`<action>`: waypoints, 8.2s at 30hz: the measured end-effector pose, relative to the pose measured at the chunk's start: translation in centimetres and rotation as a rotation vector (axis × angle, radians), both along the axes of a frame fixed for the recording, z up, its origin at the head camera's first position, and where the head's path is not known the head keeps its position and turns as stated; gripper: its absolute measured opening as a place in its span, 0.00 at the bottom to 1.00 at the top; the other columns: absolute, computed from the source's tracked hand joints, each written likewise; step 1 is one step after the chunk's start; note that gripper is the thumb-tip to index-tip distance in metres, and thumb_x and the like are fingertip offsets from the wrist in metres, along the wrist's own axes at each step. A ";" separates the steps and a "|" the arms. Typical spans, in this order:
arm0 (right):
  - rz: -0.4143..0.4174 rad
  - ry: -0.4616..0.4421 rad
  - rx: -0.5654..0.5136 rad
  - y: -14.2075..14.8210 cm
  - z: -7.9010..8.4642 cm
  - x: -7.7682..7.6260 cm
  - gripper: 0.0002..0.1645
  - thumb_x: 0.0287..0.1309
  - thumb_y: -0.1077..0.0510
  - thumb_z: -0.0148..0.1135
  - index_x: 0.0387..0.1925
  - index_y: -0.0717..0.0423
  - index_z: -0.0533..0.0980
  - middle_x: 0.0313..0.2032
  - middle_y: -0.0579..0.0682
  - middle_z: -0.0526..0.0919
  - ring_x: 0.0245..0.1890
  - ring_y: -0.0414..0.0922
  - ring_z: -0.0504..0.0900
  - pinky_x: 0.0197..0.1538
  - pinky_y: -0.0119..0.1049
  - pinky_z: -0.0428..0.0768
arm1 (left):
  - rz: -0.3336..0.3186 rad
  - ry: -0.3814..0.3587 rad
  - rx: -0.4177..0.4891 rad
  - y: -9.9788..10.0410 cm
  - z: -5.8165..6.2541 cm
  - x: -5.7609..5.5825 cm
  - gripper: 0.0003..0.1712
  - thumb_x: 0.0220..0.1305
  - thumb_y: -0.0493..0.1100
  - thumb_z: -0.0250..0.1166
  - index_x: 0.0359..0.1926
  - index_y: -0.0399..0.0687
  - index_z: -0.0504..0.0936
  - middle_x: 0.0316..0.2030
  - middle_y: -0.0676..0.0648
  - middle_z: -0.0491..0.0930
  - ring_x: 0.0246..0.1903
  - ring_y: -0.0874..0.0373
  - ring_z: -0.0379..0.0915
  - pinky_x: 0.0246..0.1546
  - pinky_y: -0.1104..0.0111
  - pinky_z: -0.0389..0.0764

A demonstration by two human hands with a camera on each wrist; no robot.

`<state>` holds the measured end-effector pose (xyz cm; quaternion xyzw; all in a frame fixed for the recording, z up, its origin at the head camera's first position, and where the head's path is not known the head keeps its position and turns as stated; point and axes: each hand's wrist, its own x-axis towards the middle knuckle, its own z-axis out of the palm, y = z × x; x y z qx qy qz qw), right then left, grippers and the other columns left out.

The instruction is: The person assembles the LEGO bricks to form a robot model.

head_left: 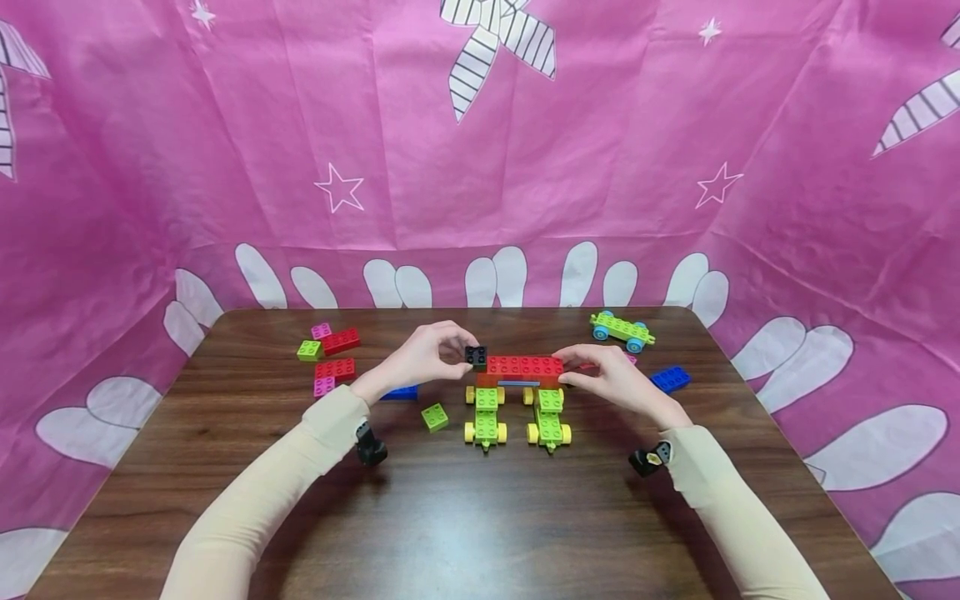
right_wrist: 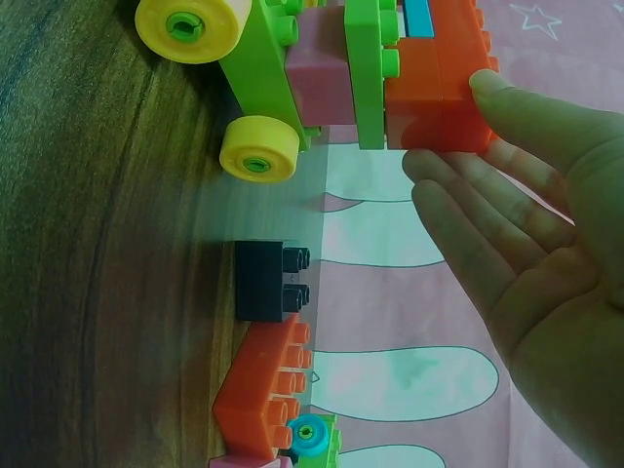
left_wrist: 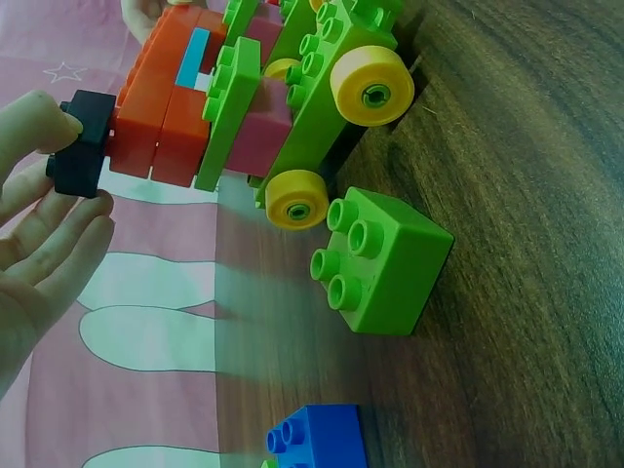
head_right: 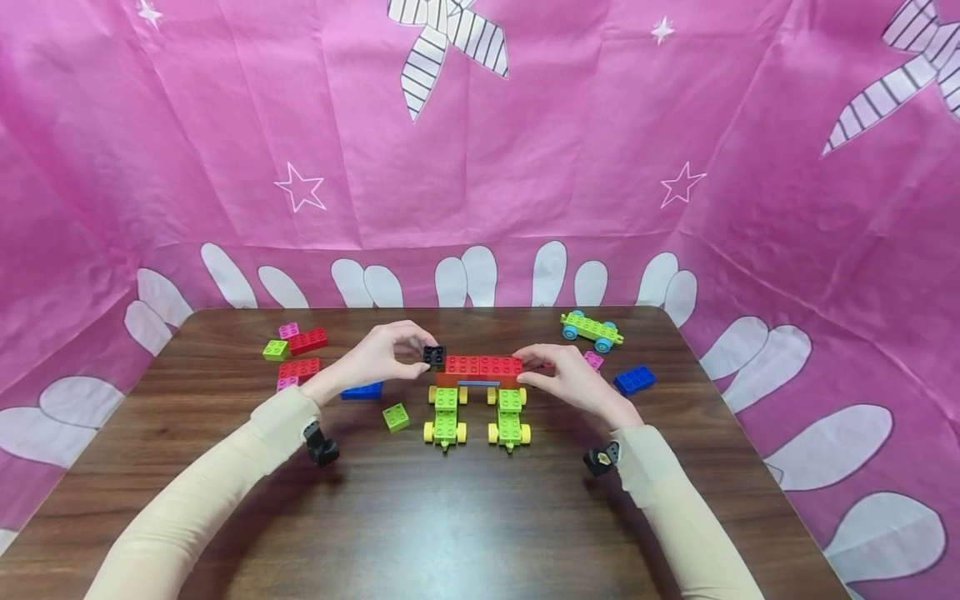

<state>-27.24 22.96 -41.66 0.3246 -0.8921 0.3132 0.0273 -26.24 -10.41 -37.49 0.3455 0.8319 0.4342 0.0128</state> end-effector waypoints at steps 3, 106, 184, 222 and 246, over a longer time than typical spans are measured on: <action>0.000 0.002 0.001 0.0 -0.1 0.0 0.20 0.56 0.44 0.62 0.51 0.39 0.76 0.45 0.40 0.83 0.44 0.36 0.82 0.47 0.40 0.82 | 0.002 0.004 -0.002 0.0 -1.2 -1.0 0.19 0.50 0.31 0.68 0.46 0.34 0.79 0.41 0.35 0.79 0.39 0.43 0.80 0.45 0.56 0.82; -0.029 -0.058 -0.035 -0.6 0.3 0.5 0.19 0.54 0.57 0.65 0.49 0.50 0.78 0.46 0.49 0.84 0.46 0.48 0.83 0.49 0.51 0.80 | -0.020 0.197 -0.122 0.3 -2.3 -1.6 0.14 0.58 0.42 0.66 0.46 0.46 0.81 0.40 0.48 0.78 0.36 0.60 0.76 0.39 0.74 0.82; -0.060 -0.031 0.133 1.5 -0.3 -2.2 0.24 0.57 0.49 0.63 0.54 0.53 0.74 0.51 0.50 0.81 0.53 0.46 0.79 0.55 0.47 0.78 | 0.162 0.187 -0.059 -0.7 -3.1 -2.9 0.18 0.56 0.43 0.68 0.48 0.46 0.80 0.40 0.46 0.81 0.39 0.57 0.80 0.46 0.63 0.81; -0.010 -0.021 0.187 2.2 -2.3 -0.8 0.22 0.49 0.59 0.70 0.49 0.53 0.79 0.46 0.48 0.83 0.48 0.45 0.79 0.53 0.46 0.78 | 0.167 0.183 -0.061 -0.9 -3.0 -3.6 0.18 0.56 0.45 0.68 0.48 0.48 0.80 0.40 0.47 0.81 0.39 0.58 0.79 0.48 0.63 0.80; -0.023 -0.111 0.202 2.4 -3.0 -0.4 0.22 0.49 0.59 0.69 0.49 0.53 0.78 0.46 0.48 0.83 0.47 0.44 0.80 0.53 0.45 0.79 | 0.157 0.130 -0.059 -1.1 -3.1 -3.5 0.18 0.56 0.46 0.68 0.49 0.50 0.80 0.41 0.49 0.81 0.41 0.59 0.79 0.50 0.63 0.79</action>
